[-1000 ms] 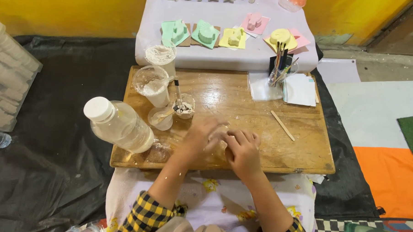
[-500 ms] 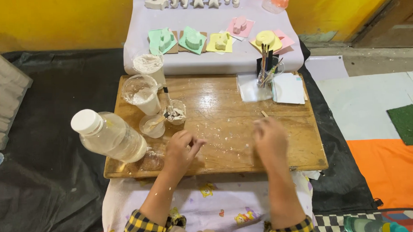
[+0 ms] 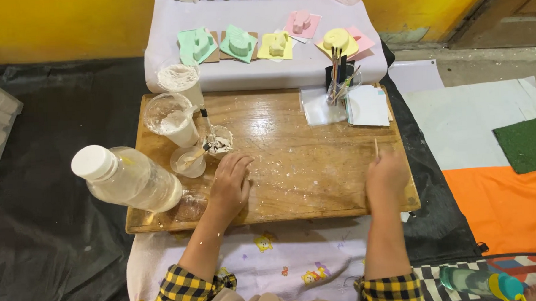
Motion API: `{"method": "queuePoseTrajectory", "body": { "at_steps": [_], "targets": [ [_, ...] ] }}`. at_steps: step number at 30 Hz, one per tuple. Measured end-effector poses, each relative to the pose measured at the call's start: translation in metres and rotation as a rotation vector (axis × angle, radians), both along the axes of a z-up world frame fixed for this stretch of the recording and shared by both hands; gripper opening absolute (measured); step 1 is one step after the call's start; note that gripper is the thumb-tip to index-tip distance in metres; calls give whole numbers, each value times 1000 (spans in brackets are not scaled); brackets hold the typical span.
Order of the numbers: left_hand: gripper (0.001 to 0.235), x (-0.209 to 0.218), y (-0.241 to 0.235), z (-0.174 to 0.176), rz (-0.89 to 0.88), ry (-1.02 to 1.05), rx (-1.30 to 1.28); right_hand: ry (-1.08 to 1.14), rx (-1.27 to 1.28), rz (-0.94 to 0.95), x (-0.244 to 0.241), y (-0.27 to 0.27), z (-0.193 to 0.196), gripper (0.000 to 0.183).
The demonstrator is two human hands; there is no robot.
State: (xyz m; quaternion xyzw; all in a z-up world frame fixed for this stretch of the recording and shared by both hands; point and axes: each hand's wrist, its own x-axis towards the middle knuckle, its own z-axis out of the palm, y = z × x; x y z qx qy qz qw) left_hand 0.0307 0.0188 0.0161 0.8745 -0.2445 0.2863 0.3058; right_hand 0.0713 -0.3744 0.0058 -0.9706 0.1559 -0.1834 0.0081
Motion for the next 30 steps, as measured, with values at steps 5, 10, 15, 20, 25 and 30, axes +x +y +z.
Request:
{"method": "queuePoseTrajectory", "body": {
  "at_steps": [5, 10, 15, 20, 25, 30],
  "targets": [
    [47, 0, 2, -2, 28, -13, -2, 45, 228, 220, -26, 111, -2, 12],
    [39, -6, 1, 19, 10, -94, -62, 26, 102, 424, -41, 178, -6, 8],
    [19, -12, 5, 28, -31, -96, -181, 48, 261, 300, -30, 97, 37, 10],
    [20, -17, 10, 31, 7, -133, -190, 111, 185, 230, -41, 116, -21, 11],
    [23, -22, 11, 32, 51, -202, -274, 72, 137, 560, -67, 204, -11, 15],
    [25, -35, 29, 30, 113, -233, -351, 69, 250, 803, -75, 210, -3, 19]
  ]
}}
